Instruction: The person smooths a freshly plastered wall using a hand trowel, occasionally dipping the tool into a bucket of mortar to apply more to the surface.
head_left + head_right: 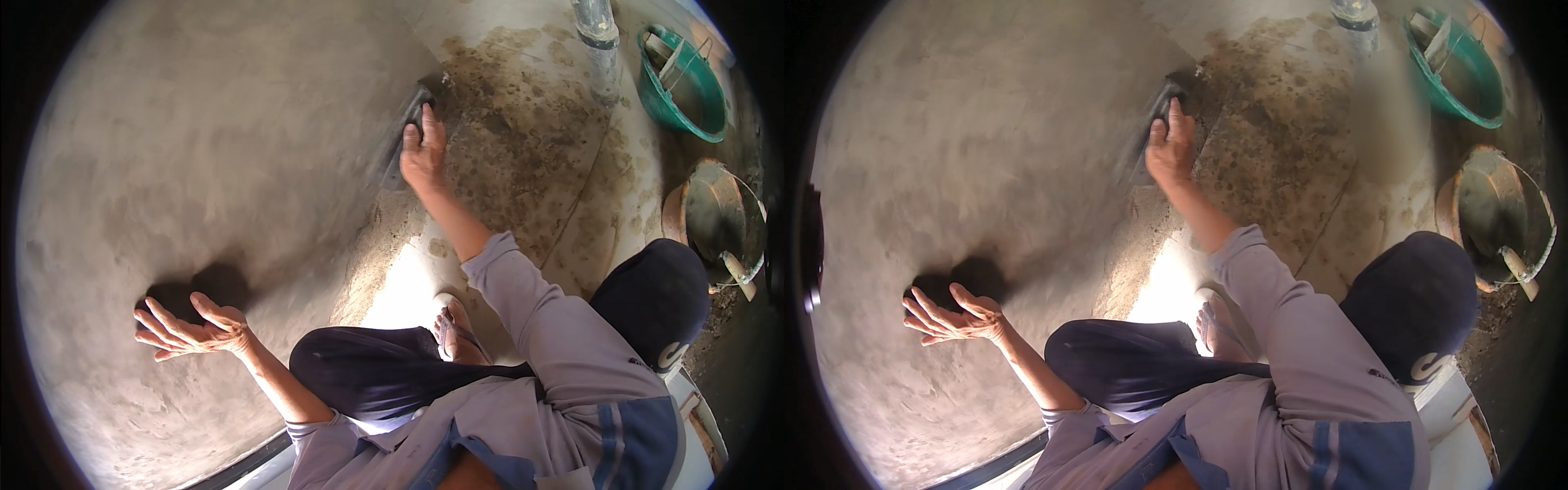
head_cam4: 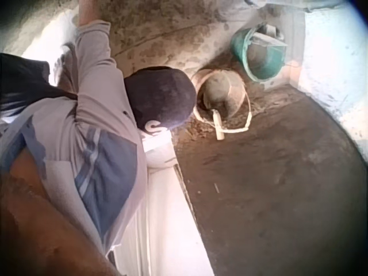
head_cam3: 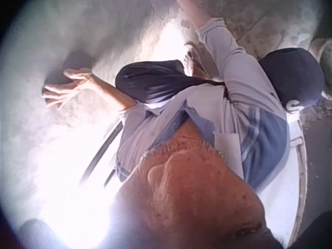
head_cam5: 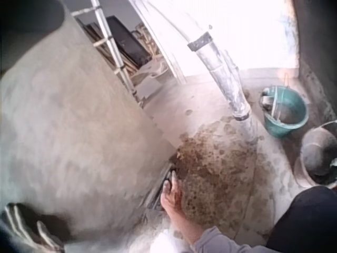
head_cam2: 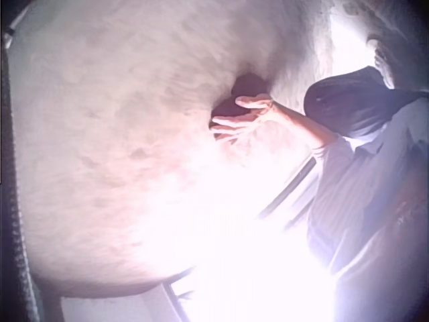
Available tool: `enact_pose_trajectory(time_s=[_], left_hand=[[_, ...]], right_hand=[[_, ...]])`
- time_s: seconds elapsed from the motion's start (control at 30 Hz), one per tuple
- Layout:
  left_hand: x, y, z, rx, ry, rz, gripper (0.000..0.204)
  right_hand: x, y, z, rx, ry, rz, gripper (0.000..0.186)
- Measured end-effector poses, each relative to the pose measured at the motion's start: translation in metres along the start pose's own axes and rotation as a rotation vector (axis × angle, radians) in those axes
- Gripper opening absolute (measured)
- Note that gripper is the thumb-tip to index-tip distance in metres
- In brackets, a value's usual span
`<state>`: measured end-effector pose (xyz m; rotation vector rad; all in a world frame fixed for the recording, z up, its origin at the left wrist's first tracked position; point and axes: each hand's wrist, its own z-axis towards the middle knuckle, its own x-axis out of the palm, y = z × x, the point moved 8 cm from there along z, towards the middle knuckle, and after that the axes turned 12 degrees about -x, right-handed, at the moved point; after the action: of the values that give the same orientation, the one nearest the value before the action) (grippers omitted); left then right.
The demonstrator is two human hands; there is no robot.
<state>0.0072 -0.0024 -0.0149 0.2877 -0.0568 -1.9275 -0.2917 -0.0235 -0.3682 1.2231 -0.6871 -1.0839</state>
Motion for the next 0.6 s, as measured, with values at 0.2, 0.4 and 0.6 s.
enact_pose_trajectory(time_s=[0.2, 0.4, 0.6], left_hand=[[-0.007, 0.007, -0.003, 0.006, -0.023, -0.013, 0.058], [-0.009, 0.003, -0.001, -0.041, -0.047, -0.006, 0.055], [-0.007, 0.008, -0.003, -0.013, -0.043, 0.040, 0.056]], right_hand=[[-0.001, 0.112, -0.084, -0.515, 0.286, 0.458, 0.056], [-0.016, -0.012, -0.009, 0.142, 0.140, 0.148, 0.060], [-0.011, 0.111, 0.014, -0.284, 0.053, 0.369, 0.052]])
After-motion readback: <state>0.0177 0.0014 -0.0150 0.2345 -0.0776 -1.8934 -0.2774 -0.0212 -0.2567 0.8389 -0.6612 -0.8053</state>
